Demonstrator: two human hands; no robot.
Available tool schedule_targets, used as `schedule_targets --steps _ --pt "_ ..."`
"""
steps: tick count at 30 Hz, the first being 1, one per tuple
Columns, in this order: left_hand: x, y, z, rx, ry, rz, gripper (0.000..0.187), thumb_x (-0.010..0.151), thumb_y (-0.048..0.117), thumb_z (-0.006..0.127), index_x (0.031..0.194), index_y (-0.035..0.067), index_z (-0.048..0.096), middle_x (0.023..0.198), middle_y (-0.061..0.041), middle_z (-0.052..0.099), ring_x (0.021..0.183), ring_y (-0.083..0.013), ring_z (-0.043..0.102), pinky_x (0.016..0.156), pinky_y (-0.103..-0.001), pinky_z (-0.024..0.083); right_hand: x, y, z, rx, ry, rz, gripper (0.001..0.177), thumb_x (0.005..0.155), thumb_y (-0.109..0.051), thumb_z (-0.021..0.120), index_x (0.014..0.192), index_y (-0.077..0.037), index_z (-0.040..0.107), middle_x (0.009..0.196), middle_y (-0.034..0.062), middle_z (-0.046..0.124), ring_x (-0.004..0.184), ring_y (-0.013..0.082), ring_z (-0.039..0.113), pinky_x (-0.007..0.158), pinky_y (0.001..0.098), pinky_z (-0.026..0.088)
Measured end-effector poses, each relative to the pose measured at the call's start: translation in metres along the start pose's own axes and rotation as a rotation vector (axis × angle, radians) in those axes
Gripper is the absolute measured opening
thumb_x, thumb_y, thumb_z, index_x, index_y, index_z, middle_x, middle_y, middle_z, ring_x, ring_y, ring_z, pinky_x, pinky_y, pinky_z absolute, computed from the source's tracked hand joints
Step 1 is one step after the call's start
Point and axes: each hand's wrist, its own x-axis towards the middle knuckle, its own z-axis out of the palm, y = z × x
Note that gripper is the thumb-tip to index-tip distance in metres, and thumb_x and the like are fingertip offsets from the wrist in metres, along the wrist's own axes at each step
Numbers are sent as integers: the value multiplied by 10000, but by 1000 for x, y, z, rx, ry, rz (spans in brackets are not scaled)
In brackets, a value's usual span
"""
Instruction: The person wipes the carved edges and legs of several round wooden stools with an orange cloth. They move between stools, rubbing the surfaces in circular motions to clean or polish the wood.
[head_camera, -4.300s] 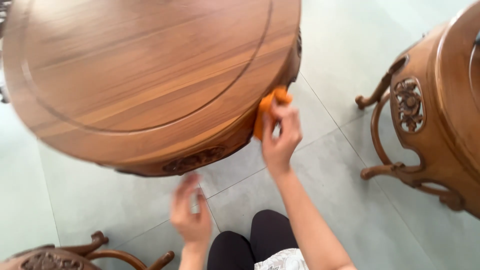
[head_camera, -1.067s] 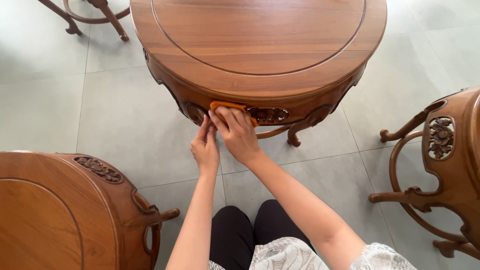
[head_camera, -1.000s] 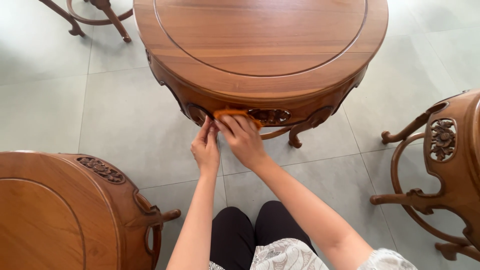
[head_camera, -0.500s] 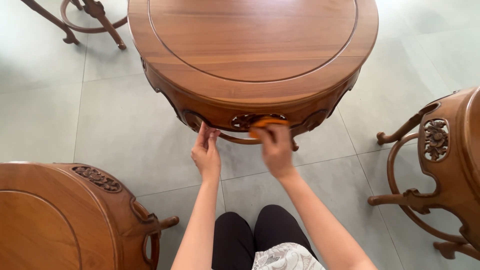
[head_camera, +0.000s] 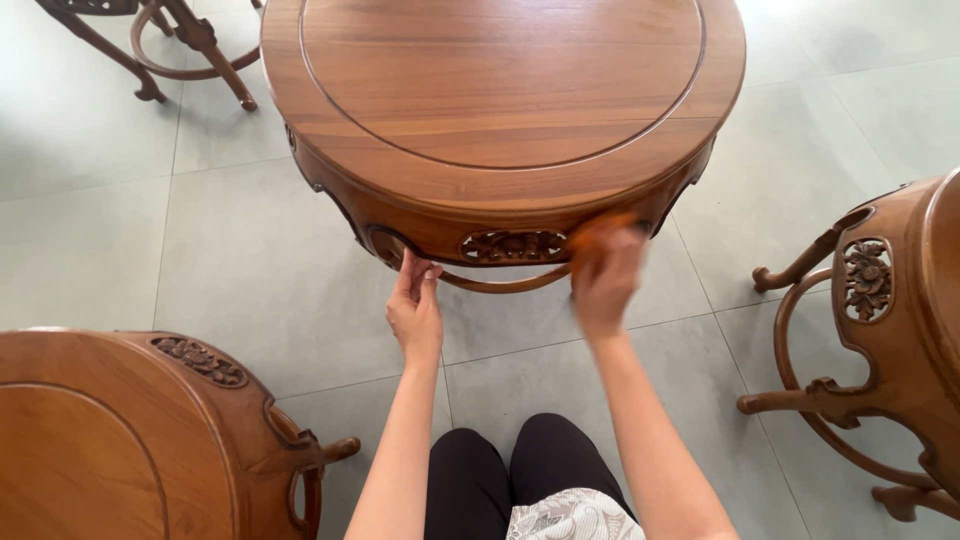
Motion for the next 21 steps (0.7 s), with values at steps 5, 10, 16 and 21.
schedule_targets --steps 5,10,16,21 --pt "-5 -2 7 52 9 5 531 999 52 593 1512 2 467 1182 -90 716 1080 -174 738 932 -278 558 32 -3 -4 161 127 328 220 1046 -81 672 1210 7 556 1201 176 616 1137 369 626 1003 438 511" --pt "-7 -1 19 44 62 34 549 1005 43 581 1537 7 447 1191 -110 712 1054 -198 740 915 -285 557 -2 6 -10 101 -23 151 201 966 -38 651 1159 -8 603 1156 202 613 1113 393 609 965 447 511" --pt "-10 -12 16 55 -18 33 613 992 20 581 1568 10 370 1338 -146 639 1099 -199 732 950 -303 565 48 56 -8 91 113 421 202 1032 -26 645 1224 18 601 1186 186 591 1114 365 626 968 446 529" --pt "-12 -6 23 80 -1 36 651 992 27 565 1592 26 314 1373 -139 585 1098 -207 725 953 -298 569 20 30 -3 95 44 400 210 1009 -57 705 1150 22 571 1103 166 599 1044 350 634 880 423 520"
